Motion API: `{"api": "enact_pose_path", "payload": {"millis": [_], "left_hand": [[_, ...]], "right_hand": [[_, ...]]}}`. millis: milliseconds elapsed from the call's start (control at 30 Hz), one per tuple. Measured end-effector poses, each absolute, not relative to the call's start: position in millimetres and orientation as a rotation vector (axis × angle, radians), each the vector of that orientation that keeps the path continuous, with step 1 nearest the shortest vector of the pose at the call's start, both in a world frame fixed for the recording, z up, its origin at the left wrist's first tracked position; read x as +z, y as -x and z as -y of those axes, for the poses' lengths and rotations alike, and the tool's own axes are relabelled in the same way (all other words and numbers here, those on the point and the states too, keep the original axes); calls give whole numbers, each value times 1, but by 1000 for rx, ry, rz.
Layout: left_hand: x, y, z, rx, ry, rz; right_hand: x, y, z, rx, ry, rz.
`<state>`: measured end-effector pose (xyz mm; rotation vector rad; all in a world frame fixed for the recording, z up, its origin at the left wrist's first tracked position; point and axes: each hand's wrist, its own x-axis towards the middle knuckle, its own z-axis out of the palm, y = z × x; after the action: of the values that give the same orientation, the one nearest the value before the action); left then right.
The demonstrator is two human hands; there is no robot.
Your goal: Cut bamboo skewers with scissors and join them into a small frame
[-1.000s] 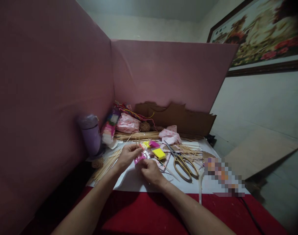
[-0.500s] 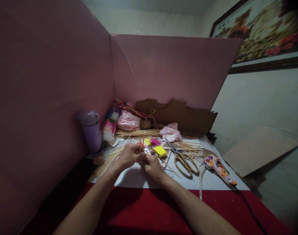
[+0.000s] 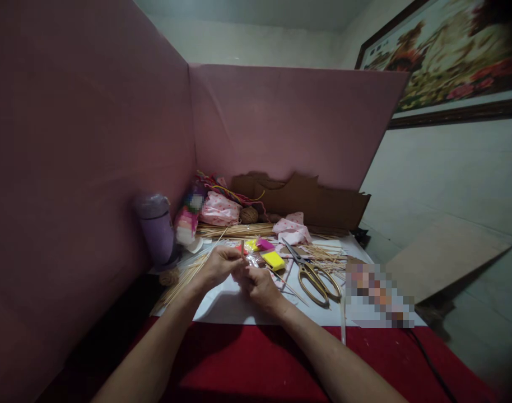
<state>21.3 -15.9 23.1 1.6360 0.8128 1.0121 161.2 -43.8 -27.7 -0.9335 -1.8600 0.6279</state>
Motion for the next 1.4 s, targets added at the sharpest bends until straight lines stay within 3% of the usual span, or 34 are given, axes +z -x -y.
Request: {"api": "enact_pose_path", "payload": {"millis": [300, 467, 633, 900, 1067, 1400], "left_hand": [[25, -22, 18, 1109, -1709, -946], [38, -3, 9, 1194, -1615, -1053], [23, 25, -5, 878, -1656, -1420], [21, 26, 5, 882, -1923, -1780], [34, 37, 0, 479, -2074, -2218], [29, 38, -4, 489, -2044, -2151]], "right_hand": [[-22, -155, 54, 674, 1056, 1694], [-22, -152, 54, 929, 1096, 1463], [-23, -155, 49, 945, 1137, 1344], [-24, -154, 50, 847, 1139, 1409], [-27, -155, 48, 828, 1136, 1418], [-27, -157, 48, 751, 1166, 1464]]}}
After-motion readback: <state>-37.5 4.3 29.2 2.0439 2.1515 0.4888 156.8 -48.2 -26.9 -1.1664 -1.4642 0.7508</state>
